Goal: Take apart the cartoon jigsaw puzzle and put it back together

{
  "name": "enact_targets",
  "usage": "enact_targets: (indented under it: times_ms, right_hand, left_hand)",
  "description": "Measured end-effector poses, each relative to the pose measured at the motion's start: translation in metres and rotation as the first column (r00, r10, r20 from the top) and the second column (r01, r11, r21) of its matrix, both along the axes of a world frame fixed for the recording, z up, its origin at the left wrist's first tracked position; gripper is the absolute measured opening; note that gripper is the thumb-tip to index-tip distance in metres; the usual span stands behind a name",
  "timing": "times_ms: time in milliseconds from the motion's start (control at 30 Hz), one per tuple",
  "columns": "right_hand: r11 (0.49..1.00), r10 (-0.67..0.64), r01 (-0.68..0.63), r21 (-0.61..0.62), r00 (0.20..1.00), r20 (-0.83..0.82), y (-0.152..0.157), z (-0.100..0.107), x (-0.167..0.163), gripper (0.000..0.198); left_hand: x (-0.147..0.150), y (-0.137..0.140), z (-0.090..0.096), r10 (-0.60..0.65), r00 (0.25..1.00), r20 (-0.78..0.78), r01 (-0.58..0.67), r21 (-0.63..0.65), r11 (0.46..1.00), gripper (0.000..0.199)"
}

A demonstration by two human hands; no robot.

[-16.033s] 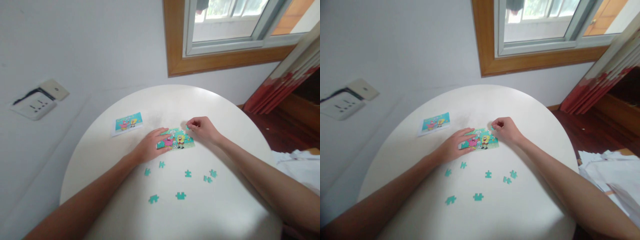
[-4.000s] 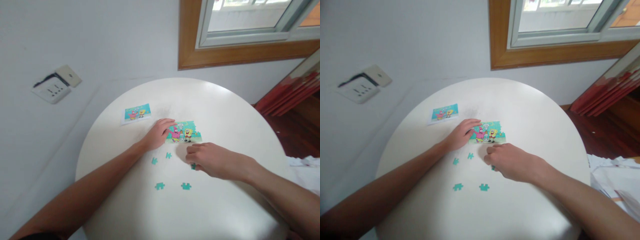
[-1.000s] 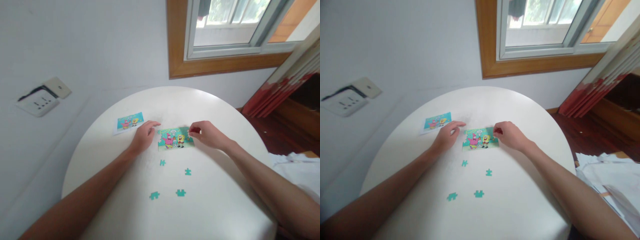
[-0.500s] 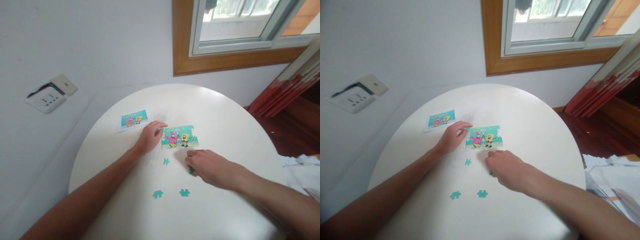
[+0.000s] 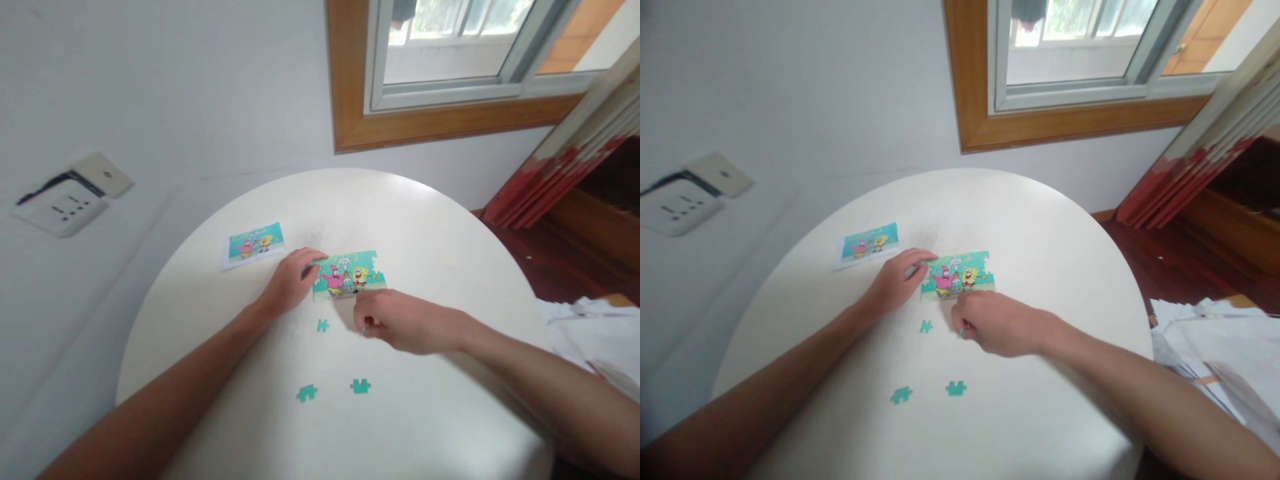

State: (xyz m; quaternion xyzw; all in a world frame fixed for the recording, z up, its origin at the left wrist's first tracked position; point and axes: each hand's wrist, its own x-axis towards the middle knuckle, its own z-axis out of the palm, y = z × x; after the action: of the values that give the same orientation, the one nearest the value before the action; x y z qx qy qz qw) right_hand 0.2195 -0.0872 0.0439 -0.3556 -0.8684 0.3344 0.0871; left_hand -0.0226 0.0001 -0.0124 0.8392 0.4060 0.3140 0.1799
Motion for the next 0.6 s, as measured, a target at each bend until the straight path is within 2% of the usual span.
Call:
enact_targets:
  times_ms: [67,133,233,333,600]
  right_hand:
    - [0.988,-0.154,0.146,-0.057,0.968,-0.196,0.017,0.0,0.009,0.01]
    - [0.945,-0.328,0.31,-0.108,0.877,-0.352,0.035,-0.001,0.021,0.011]
    - [0.882,-0.445,0.468,-0.051,0.792,-0.419,0.059,-0.005,0.04,0.018]
    - [0.859,-0.457,0.51,0.046,0.804,-0.38,0.073,-0.012,0.053,0.019]
    - [0.856,-0.496,0.517,-0.002,0.82,-0.285,0.08,-0.026,0.058,0.009]
  left_hand:
    - [0.0,0.0,0.0,0.0,1.0,-0.005,0.0,0.003,1.0,0.028]
    - [0.001,-0.001,0.0,-0.001,1.0,-0.008,0.002,0.004,1.0,0.028]
    - [0.0,-0.001,0.0,-0.008,1.0,-0.011,0.008,0.0,1.0,0.028]
    - [0.0,-0.001,-0.001,-0.009,1.0,-0.018,0.009,-0.002,1.0,0.027]
    - [0.001,-0.002,0.0,-0.003,1.0,-0.014,0.003,0.007,1.0,0.026]
